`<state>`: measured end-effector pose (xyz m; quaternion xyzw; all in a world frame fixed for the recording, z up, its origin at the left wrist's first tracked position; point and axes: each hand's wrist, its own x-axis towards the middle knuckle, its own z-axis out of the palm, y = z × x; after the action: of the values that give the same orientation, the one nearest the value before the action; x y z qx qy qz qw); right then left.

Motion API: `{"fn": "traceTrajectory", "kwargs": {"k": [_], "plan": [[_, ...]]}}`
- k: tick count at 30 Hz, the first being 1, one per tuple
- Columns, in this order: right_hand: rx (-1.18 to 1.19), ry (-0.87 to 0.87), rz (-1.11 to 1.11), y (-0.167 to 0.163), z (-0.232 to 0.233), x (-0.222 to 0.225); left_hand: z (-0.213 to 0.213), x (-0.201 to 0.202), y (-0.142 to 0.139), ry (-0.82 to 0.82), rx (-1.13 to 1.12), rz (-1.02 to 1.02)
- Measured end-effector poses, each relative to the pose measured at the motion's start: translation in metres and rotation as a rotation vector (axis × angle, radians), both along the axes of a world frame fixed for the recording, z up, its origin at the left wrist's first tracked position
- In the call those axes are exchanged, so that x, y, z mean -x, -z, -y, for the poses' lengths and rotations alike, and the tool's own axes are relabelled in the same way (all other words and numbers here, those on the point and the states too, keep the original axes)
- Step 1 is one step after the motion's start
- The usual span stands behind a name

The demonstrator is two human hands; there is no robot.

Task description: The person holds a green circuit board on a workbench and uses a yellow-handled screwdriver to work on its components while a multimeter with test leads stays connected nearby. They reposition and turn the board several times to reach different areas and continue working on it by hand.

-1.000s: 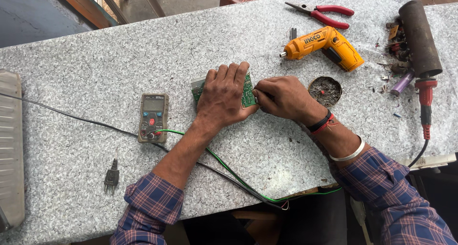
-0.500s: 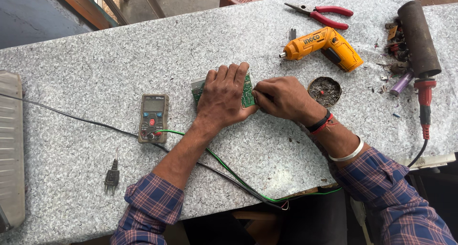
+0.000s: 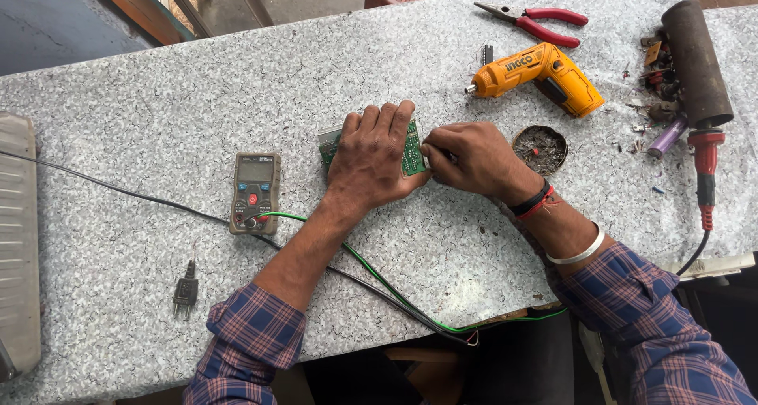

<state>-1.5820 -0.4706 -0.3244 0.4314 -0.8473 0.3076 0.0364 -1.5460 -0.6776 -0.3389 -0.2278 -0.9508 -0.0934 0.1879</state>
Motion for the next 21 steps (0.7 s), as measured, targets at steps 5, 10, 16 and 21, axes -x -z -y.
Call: {"fn": "traceTrajectory", "kwargs": {"k": [5,10,16,21], "plan": [[-0.055,0.019,0.040,0.0012,-0.0006,0.0019,-0.0012,0.0020,0.0033,0.002,-0.003,0.018],[-0.038,-0.018,0.001,0.0010,-0.0010,0.0012,-0.0021,0.0018,0.0029,0.001,0.013,-0.008],[-0.046,0.007,0.005,-0.0005,-0.0011,-0.0025,-0.0020,-0.0024,0.0016,0.003,0.002,-0.013],[-0.037,0.015,0.003,-0.0018,-0.0005,-0.0015,0.0002,-0.0007,0.0013,0.009,0.001,-0.027]]}}
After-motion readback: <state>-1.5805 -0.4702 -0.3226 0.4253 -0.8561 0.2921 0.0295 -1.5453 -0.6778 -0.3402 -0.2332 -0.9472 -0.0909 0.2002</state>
